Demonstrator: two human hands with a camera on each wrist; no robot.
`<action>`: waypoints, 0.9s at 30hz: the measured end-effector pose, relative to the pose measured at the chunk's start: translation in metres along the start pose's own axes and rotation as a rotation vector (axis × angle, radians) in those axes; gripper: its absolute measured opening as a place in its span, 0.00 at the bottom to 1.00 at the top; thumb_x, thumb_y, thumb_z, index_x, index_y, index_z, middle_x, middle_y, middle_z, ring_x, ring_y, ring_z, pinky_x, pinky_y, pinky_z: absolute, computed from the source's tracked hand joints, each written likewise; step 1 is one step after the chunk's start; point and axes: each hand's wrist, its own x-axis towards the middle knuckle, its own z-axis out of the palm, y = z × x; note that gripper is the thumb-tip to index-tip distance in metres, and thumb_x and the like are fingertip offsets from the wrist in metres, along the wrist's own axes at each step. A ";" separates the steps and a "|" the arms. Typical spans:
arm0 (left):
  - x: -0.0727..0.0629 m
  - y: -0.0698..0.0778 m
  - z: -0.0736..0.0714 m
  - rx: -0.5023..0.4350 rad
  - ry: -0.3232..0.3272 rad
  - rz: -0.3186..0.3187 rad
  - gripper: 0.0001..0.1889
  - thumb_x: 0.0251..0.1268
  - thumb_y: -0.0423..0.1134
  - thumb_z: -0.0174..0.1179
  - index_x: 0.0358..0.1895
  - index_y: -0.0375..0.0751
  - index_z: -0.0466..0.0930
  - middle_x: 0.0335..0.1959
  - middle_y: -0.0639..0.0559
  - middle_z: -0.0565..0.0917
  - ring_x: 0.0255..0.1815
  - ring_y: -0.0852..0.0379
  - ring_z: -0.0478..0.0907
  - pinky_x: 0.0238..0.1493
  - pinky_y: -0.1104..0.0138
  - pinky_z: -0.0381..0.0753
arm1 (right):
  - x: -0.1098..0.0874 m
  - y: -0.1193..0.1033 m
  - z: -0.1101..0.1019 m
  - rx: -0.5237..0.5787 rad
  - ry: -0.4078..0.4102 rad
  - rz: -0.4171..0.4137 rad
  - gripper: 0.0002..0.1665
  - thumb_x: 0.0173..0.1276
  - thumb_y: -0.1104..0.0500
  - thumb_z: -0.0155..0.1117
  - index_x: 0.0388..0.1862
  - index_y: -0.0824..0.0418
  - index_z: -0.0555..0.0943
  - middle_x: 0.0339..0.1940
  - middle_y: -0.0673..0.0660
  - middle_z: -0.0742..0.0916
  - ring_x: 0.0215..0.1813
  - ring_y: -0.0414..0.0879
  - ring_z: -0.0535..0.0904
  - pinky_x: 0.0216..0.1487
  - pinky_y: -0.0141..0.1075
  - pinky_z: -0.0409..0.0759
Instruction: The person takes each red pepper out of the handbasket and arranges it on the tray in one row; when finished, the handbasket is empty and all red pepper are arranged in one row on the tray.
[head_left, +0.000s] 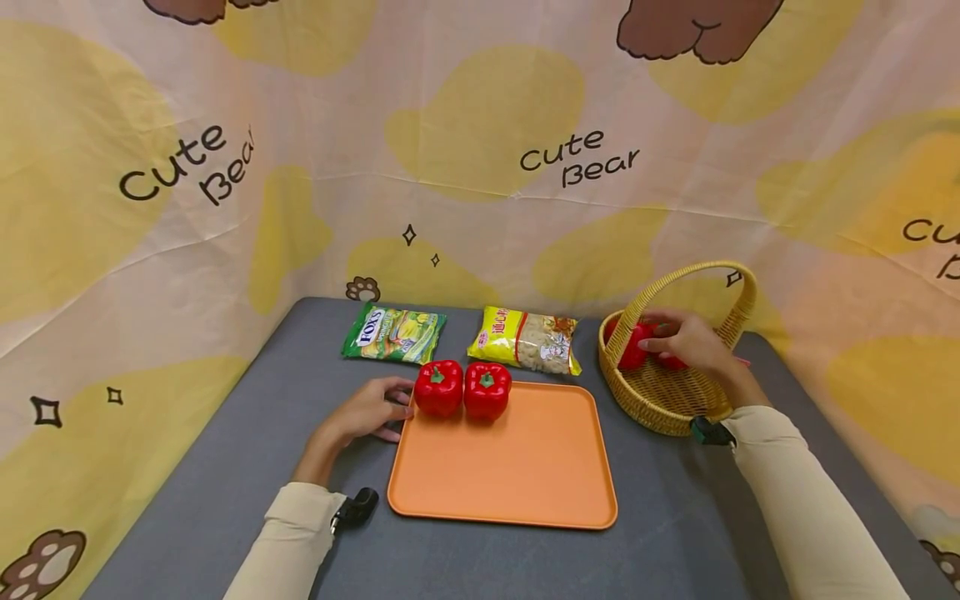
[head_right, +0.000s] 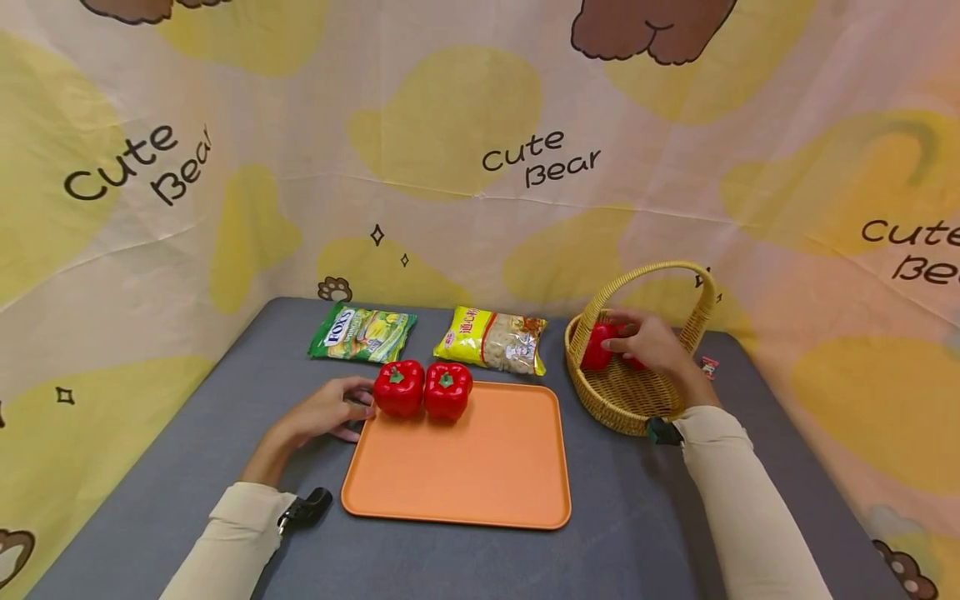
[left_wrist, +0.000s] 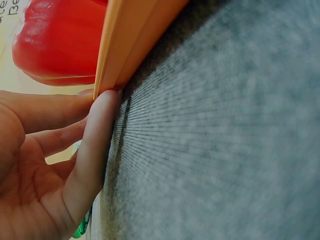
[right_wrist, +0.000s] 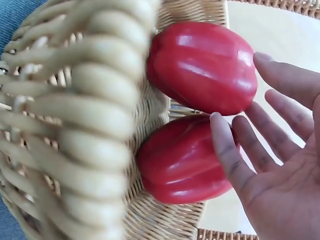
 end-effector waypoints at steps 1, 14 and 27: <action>0.000 0.000 0.000 -0.002 0.000 -0.001 0.27 0.74 0.30 0.60 0.74 0.31 0.70 0.57 0.36 0.80 0.48 0.49 0.84 0.38 0.57 0.93 | 0.000 0.001 0.001 -0.018 0.009 -0.009 0.37 0.73 0.62 0.72 0.77 0.71 0.70 0.68 0.75 0.80 0.67 0.67 0.77 0.48 0.28 0.85; 0.000 0.001 0.000 -0.006 0.002 0.004 0.27 0.74 0.30 0.59 0.74 0.30 0.71 0.57 0.36 0.80 0.47 0.50 0.84 0.38 0.57 0.93 | 0.002 0.002 0.004 -0.228 0.046 -0.067 0.33 0.69 0.58 0.76 0.68 0.72 0.80 0.66 0.75 0.80 0.64 0.69 0.79 0.60 0.48 0.79; -0.001 0.001 0.000 -0.003 0.003 0.004 0.26 0.74 0.30 0.59 0.74 0.30 0.71 0.57 0.36 0.80 0.48 0.49 0.83 0.38 0.57 0.93 | -0.006 0.002 0.010 -0.184 0.010 -0.019 0.27 0.68 0.55 0.78 0.61 0.66 0.81 0.58 0.69 0.86 0.53 0.56 0.84 0.45 0.29 0.81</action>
